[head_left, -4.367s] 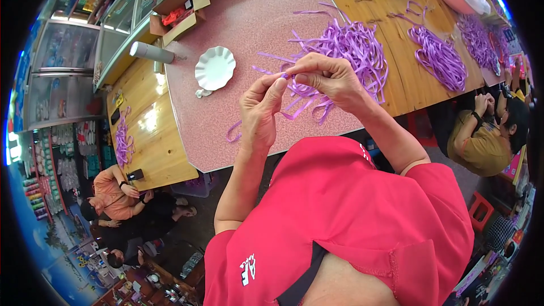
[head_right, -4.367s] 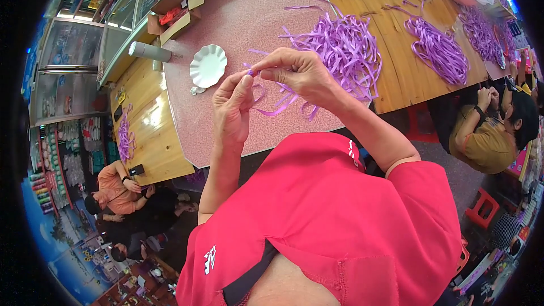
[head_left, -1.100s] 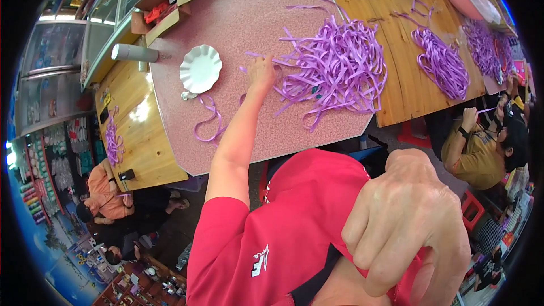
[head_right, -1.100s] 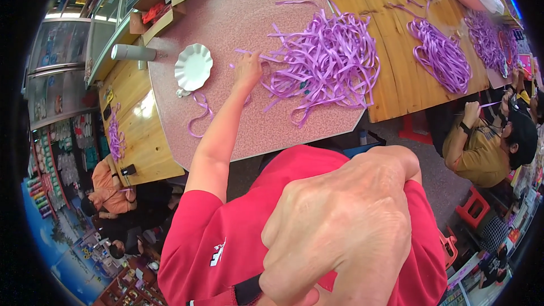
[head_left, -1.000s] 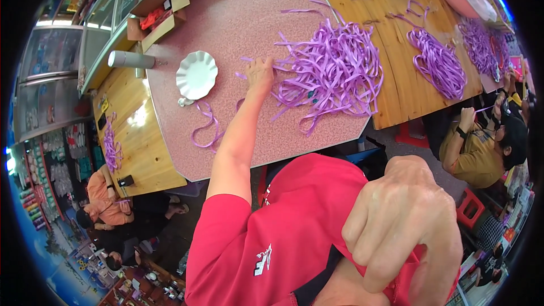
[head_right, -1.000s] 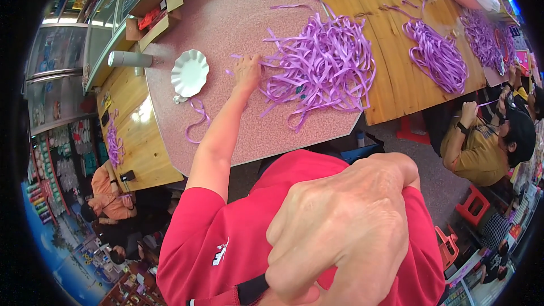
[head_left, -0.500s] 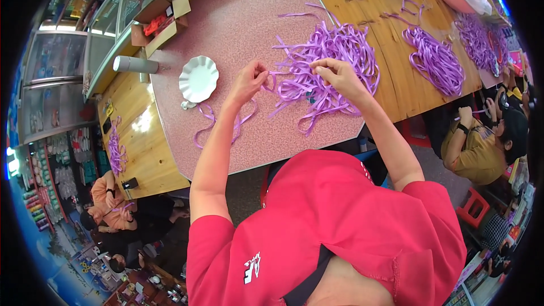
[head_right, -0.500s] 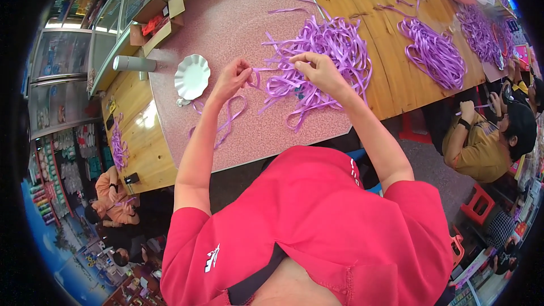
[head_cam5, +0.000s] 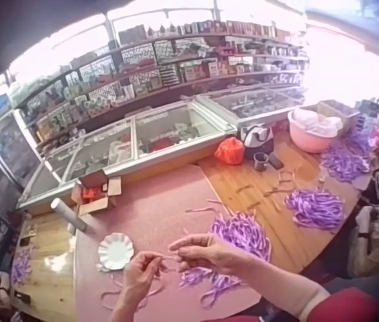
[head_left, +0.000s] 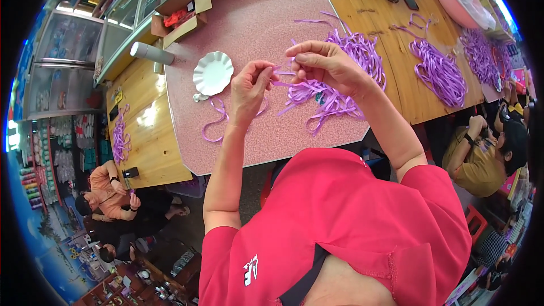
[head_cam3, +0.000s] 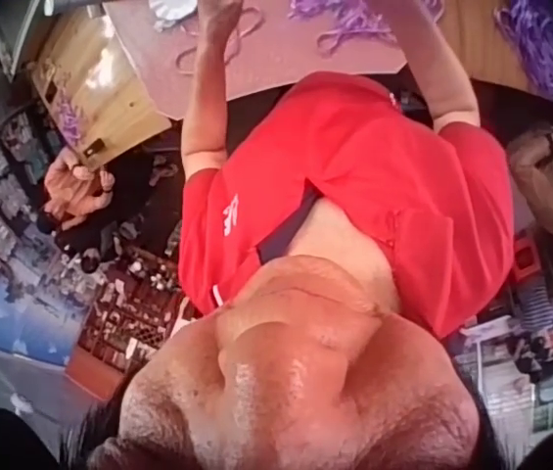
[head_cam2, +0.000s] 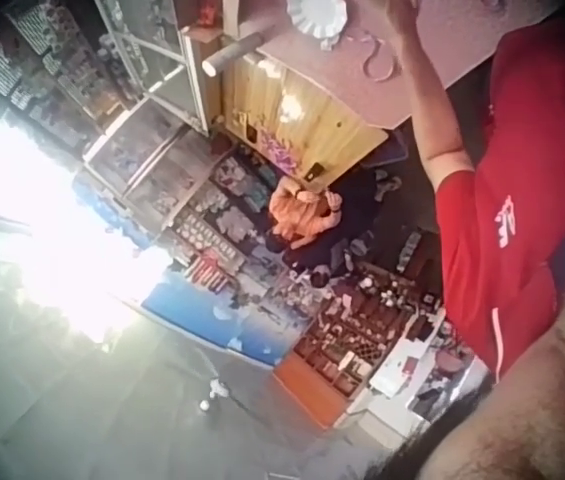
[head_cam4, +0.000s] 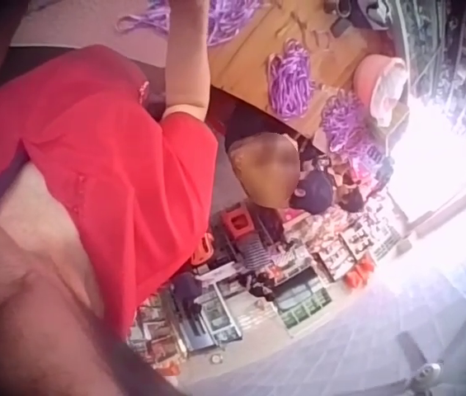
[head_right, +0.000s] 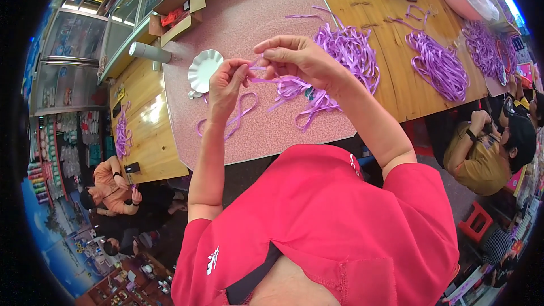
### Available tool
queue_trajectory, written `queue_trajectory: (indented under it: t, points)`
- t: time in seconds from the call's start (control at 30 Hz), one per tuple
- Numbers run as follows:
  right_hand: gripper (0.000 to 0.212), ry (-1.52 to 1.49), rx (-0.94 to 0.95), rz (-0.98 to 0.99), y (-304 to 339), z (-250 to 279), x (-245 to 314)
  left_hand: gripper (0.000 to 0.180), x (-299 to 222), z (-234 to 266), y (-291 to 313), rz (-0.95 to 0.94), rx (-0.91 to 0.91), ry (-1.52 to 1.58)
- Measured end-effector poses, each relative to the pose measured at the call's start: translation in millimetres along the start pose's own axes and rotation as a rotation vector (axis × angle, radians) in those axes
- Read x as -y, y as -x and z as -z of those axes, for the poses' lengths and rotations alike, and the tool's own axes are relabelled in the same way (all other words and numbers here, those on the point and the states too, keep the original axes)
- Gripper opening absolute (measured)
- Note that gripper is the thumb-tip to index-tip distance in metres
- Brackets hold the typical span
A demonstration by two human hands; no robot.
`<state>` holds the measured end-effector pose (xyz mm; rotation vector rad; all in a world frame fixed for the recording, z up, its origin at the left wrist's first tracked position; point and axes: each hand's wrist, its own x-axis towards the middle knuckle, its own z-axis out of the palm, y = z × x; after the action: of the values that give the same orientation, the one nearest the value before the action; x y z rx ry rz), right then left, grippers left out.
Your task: Tying small knots in purple plastic ribbons at a work table.
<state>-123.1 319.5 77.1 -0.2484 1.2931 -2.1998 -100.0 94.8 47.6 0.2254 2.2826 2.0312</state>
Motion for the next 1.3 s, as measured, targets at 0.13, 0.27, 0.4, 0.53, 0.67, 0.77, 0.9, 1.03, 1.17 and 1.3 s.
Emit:
queue_trajectory:
  t: [0.13,0.27,0.4,0.53,0.67,0.77,0.9,1.03,1.17,1.3]
  points:
    - [0.031,-0.234,0.070,-0.017,9.0,-17.6,9.4,0.021,2.4,-18.2,9.9,-0.109,-0.222,-0.246]
    - [0.034,-0.151,-0.076,0.153,10.6,-22.7,-5.8,0.033,-8.5,-53.2,28.6,-0.242,-0.320,0.152]
    - [0.034,-0.107,-0.202,0.274,11.1,-18.0,-16.2,0.032,-7.9,-65.9,41.5,0.123,-0.050,0.577]
    - [0.034,-0.093,-0.257,0.350,16.2,-8.9,-21.9,0.022,13.4,-49.8,48.2,0.169,0.036,0.622]
    - [0.031,-0.003,-0.331,0.392,20.8,0.1,-30.3,0.015,1.4,-38.4,52.7,0.253,-0.005,0.634]
    - [0.028,0.753,-0.383,0.172,30.0,10.9,-27.5,0.017,-2.9,-27.6,53.3,0.237,0.010,0.500]
    - [0.031,1.289,-0.279,0.447,37.9,-4.1,-24.9,0.018,-16.1,-20.2,49.8,0.225,0.077,0.198]
    - [0.045,0.479,0.005,0.212,22.4,-12.2,-49.9,0.018,-26.7,-22.1,43.6,0.123,0.152,-0.008]
    - [0.043,0.184,0.010,0.148,19.4,-26.6,-59.5,0.018,-35.7,-17.2,45.2,0.163,0.141,0.048]
    - [0.035,0.196,-0.002,-0.036,22.5,-33.0,-46.2,0.020,-38.9,-11.6,49.4,0.148,0.195,0.084]
